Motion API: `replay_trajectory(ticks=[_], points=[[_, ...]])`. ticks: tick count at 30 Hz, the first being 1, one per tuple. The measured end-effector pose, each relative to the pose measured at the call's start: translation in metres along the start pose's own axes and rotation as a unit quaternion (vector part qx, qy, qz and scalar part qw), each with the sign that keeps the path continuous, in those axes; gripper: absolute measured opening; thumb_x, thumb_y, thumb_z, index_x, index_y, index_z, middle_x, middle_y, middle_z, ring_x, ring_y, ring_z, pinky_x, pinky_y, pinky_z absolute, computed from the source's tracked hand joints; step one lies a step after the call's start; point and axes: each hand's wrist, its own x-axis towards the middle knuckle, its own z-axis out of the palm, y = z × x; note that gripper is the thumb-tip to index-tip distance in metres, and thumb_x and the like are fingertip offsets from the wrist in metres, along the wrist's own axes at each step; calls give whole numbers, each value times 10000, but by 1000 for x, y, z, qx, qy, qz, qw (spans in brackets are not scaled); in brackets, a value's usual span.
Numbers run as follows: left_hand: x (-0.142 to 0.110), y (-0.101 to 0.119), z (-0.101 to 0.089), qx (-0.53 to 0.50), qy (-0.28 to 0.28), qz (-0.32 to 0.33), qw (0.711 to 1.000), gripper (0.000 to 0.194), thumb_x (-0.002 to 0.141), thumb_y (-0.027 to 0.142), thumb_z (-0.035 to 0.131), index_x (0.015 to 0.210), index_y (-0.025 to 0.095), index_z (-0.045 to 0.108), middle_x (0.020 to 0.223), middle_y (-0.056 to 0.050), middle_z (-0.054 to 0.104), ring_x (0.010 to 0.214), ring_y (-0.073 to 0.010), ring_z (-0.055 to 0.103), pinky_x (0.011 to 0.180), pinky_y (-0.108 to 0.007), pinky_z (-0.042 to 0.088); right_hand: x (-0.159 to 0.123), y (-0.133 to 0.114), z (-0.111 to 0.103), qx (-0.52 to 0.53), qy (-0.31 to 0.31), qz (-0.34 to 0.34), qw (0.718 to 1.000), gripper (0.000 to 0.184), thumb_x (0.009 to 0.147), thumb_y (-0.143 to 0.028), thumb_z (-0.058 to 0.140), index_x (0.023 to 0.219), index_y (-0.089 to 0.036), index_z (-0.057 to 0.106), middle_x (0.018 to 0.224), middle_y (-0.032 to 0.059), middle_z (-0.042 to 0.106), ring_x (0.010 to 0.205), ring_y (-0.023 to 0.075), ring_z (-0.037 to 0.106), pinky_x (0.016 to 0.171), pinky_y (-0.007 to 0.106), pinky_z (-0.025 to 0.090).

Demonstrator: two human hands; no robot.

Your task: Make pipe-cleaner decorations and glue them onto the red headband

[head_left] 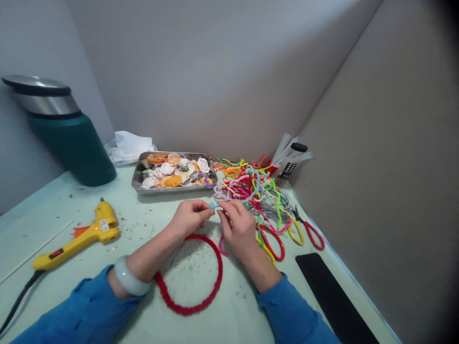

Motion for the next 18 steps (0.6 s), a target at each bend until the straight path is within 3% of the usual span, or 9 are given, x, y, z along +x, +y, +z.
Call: replay_trajectory(ticks=[3,7,11,18], points=[[0,-1,1,35,-1,21,999,209,658,341,637,595,154,568,466,48,472,446,-90,404,453,-215,310,2,2,-2,-115,-16,-31,993,215,882,-191,478,1017,-203,645,874,78,585,814,192,524,693,307,421],[0,1,1,42,1,20,999,208,666,346,628,603,156,571,458,50,474,446,-93,409,461,-219,321,5,4,-7,-167,-13,-29,985,171,871,-180,496,906,-198,663,945,89,599,860,204,515,727,317,415],[-1,2,2,32,-4,21,999,216,663,347,633,593,156,561,447,53,462,440,-89,397,458,-218,314,4,2,-7,-159,-21,-35,986,156,881,-187,486,900,-181,640,890,81,618,852,199,532,730,305,415],[-4,1,7,-29,-47,10,998,221,669,342,642,599,150,557,440,55,445,429,-76,366,445,-213,268,0,-2,1,-103,20,14,994,114,874,-187,479,873,-172,592,833,57,604,771,170,557,678,279,411]])
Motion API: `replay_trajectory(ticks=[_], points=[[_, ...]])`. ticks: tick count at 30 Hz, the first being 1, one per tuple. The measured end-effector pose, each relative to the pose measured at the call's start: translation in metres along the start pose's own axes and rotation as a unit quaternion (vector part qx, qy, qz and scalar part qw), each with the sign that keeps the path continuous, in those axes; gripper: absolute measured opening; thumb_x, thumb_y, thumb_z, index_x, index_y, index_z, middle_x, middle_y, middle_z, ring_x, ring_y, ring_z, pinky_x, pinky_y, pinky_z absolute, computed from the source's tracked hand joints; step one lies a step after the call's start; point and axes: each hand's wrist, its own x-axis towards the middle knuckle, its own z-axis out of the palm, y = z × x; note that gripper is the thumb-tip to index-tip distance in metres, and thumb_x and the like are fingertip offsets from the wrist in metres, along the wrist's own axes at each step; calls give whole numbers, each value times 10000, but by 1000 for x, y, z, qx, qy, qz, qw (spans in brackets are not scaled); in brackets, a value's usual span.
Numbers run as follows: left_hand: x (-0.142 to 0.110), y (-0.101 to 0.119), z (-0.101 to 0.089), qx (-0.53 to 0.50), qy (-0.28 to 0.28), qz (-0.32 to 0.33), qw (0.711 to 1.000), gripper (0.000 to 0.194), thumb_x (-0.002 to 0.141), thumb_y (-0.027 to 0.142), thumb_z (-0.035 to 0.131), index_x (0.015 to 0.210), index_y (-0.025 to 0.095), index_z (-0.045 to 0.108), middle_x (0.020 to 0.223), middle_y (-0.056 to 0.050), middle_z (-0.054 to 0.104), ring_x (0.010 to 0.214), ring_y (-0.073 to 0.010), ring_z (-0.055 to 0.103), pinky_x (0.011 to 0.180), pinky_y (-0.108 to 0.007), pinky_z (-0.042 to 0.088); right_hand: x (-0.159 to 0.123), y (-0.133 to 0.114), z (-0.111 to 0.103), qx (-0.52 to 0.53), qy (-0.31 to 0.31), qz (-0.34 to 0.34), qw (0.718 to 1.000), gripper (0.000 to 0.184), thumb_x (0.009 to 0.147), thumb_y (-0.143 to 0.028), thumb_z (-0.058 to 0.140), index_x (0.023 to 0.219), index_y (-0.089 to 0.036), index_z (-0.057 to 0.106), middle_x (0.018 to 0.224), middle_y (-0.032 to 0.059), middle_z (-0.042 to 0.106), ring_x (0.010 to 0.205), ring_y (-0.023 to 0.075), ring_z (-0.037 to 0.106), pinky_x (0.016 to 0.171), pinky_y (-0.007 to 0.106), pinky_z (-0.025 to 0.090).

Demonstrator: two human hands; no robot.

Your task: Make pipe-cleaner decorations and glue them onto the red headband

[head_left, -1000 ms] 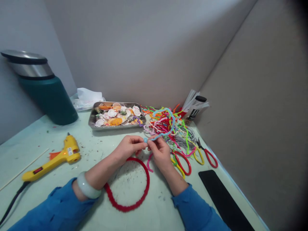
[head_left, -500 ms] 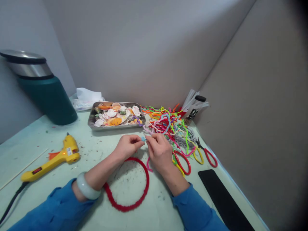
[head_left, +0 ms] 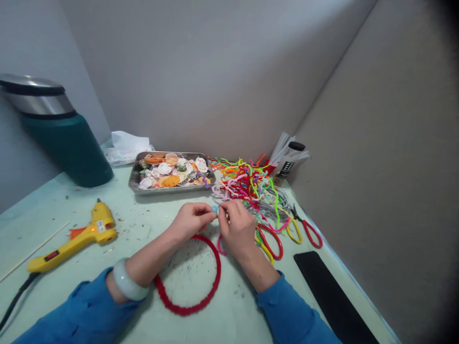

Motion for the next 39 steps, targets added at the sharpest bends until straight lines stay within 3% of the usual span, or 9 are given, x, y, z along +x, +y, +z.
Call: replay_trajectory(ticks=[7,13,20,25,39], points=[[-2,-1,-2,-30,-12,-13,999,229,688,354,648,625,149,567,435,51,452,427,-79,366,451,-224,260,1,-1,-1,76,6,30,997,95,859,-177,488,836,-174,580,816,46,589,752,155,548,669,269,415],[-2,1,-2,-26,-20,-13,999,240,685,351,656,599,147,564,429,49,451,427,-77,365,458,-227,261,2,-8,0,166,6,95,982,106,857,-171,486,792,-177,570,765,23,556,664,131,524,587,247,412],[-2,3,-3,-89,5,-15,996,226,678,335,673,619,147,560,482,42,492,442,-75,391,463,-223,265,5,-3,-1,201,4,94,975,143,861,-172,495,936,-188,616,929,47,635,918,175,568,830,315,432],[-3,4,-4,-82,15,-19,996,240,687,350,664,610,148,560,457,44,476,439,-77,376,463,-225,257,1,-2,5,233,-6,146,961,97,862,-206,499,897,-184,587,814,22,619,734,147,583,683,273,466],[-1,2,-3,-66,49,-25,996,253,673,363,664,589,145,566,428,45,470,427,-80,378,456,-221,260,0,-8,4,226,0,97,969,151,864,-155,477,863,-184,626,843,49,616,813,162,582,711,275,466]])
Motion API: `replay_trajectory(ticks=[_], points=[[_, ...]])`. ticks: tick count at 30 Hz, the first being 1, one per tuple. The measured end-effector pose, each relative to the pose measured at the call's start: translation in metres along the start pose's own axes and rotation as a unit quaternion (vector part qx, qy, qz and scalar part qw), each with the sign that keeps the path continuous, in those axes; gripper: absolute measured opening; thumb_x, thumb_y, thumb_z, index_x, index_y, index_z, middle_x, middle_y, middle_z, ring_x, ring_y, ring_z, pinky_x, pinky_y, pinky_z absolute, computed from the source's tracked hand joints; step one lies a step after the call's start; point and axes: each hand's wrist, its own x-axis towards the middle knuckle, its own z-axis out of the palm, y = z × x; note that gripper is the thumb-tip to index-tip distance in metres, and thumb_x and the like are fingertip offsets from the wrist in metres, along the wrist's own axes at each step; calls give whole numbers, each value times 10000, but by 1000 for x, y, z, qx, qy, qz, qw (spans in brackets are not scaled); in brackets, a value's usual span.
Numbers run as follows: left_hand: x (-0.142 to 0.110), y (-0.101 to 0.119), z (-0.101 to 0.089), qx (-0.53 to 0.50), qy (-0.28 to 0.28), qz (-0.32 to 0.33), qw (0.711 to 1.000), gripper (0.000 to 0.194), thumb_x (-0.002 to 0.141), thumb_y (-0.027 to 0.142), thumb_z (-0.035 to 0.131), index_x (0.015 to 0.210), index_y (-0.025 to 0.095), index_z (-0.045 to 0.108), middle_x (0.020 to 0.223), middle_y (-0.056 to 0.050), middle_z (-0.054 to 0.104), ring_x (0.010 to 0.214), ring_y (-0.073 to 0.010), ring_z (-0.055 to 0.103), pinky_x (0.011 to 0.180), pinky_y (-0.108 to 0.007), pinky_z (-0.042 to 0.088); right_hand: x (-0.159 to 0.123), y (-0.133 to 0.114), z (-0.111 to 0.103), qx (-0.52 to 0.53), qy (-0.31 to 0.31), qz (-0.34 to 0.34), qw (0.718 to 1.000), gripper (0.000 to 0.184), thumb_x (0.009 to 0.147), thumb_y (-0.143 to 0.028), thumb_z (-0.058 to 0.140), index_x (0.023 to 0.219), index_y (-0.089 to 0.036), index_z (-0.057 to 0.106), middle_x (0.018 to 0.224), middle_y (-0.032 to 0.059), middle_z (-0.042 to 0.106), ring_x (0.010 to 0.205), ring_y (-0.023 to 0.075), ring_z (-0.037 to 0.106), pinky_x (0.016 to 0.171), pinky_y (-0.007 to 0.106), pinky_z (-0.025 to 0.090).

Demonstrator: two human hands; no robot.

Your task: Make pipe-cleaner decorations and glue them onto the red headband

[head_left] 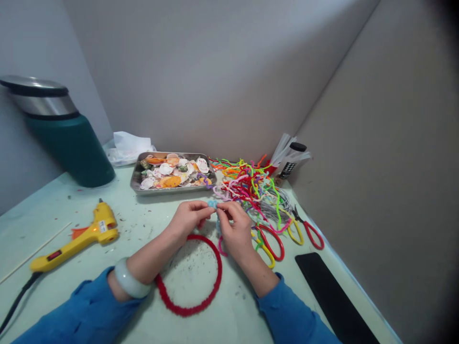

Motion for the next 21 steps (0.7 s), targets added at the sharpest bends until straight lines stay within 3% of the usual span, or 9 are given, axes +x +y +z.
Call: replay_trajectory(ticks=[12,21], points=[[-1,1,2,20,38,3,999,260,646,385,684,601,138,617,406,42,457,414,-85,378,442,-225,260,-1,-2,2,16,5,-3,1000,184,864,-148,479,884,-189,657,841,58,634,821,168,595,739,299,487],[1,0,0,-27,38,9,999,318,637,436,692,598,133,604,511,24,501,432,-75,388,438,-219,281,-5,-1,8,56,-22,28,998,302,882,-150,454,1102,-230,645,936,73,633,776,155,609,697,289,516]])
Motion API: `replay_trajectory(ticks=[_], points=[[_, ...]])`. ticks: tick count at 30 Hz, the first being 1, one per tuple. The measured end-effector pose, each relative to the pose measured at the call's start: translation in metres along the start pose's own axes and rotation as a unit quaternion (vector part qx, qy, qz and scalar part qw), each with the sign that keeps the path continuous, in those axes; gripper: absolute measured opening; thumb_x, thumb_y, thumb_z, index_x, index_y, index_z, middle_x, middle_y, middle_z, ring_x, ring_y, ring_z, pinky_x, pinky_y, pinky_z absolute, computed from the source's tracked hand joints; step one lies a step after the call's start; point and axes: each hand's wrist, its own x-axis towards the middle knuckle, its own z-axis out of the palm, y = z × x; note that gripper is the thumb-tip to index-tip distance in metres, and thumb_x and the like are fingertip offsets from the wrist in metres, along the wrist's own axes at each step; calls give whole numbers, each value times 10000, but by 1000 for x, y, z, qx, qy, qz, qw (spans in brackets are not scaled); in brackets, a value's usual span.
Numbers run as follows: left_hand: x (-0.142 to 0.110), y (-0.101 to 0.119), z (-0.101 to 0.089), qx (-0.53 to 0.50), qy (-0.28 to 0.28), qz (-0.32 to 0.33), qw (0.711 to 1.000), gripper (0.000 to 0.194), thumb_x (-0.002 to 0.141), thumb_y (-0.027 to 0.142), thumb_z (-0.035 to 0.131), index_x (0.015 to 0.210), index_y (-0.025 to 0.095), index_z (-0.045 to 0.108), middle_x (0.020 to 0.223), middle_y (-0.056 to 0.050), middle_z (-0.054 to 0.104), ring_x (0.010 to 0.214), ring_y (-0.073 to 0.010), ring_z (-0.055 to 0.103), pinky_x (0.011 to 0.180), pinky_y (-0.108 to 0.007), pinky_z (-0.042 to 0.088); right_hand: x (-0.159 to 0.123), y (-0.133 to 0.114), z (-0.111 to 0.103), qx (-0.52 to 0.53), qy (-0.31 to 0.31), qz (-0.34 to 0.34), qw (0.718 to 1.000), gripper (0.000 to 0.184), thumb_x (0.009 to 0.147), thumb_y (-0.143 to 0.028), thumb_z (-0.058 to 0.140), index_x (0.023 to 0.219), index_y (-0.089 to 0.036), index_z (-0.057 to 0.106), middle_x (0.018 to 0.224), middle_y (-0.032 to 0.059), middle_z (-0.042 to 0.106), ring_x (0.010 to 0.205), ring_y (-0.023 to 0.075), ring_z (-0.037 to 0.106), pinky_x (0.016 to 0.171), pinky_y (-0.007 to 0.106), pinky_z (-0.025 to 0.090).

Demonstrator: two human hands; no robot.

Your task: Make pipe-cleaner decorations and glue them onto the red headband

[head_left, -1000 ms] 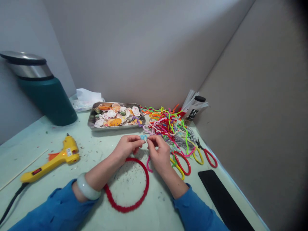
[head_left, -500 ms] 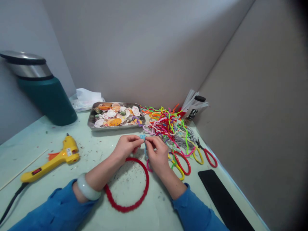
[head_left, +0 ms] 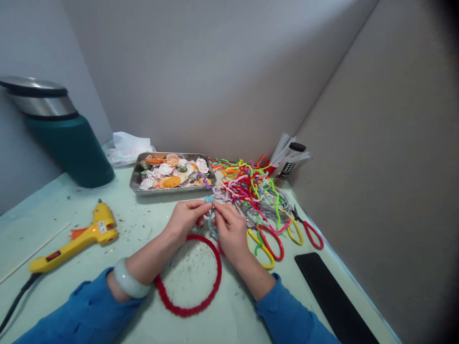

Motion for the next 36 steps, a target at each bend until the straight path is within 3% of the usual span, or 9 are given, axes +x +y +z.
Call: replay_trajectory(ticks=[8,13,18,22,26,30,36], points=[[2,-4,-4,-14,-30,4,999,297,682,394,667,577,145,545,473,46,467,408,-63,389,431,-204,274,0,-3,-1,-16,-2,-19,1000,297,880,-137,445,1079,-217,651,922,75,622,835,165,599,727,295,507],[1,1,-3,39,-79,-5,996,291,677,379,664,551,155,527,420,42,455,399,-75,375,435,-218,278,9,1,-13,-8,17,31,999,227,862,-184,493,1047,-200,625,949,63,646,823,168,618,715,297,513],[0,1,-4,48,-116,-7,992,264,684,347,653,550,161,523,420,40,448,405,-79,364,437,-228,269,17,-5,-27,-27,-60,-4,998,260,846,-154,505,1078,-214,608,1057,64,631,916,171,607,754,290,505],[0,-1,-8,44,-150,-13,988,233,702,313,642,571,155,532,437,40,462,423,-78,372,462,-225,270,20,-7,-33,-37,-118,-41,991,224,835,-135,518,1003,-212,644,1011,56,652,947,173,599,834,316,478],[-1,0,-11,7,-189,-26,982,221,702,314,654,595,152,548,454,38,472,435,-78,392,482,-225,283,21,-3,-34,22,-127,16,992,204,822,-157,545,988,-210,654,944,40,670,808,155,630,718,283,505],[-1,1,-14,-1,-200,-24,979,226,690,318,668,591,144,564,460,33,472,430,-75,377,474,-228,266,20,2,-34,125,-165,106,973,188,815,-197,563,982,-203,650,727,-9,652,592,120,604,564,239,490],[1,3,-17,25,-210,-33,977,215,681,320,685,616,131,605,449,36,471,414,-68,357,461,-228,227,19,3,-35,196,-191,147,951,201,794,-243,607,989,-199,630,706,-15,628,580,106,584,571,231,482]])
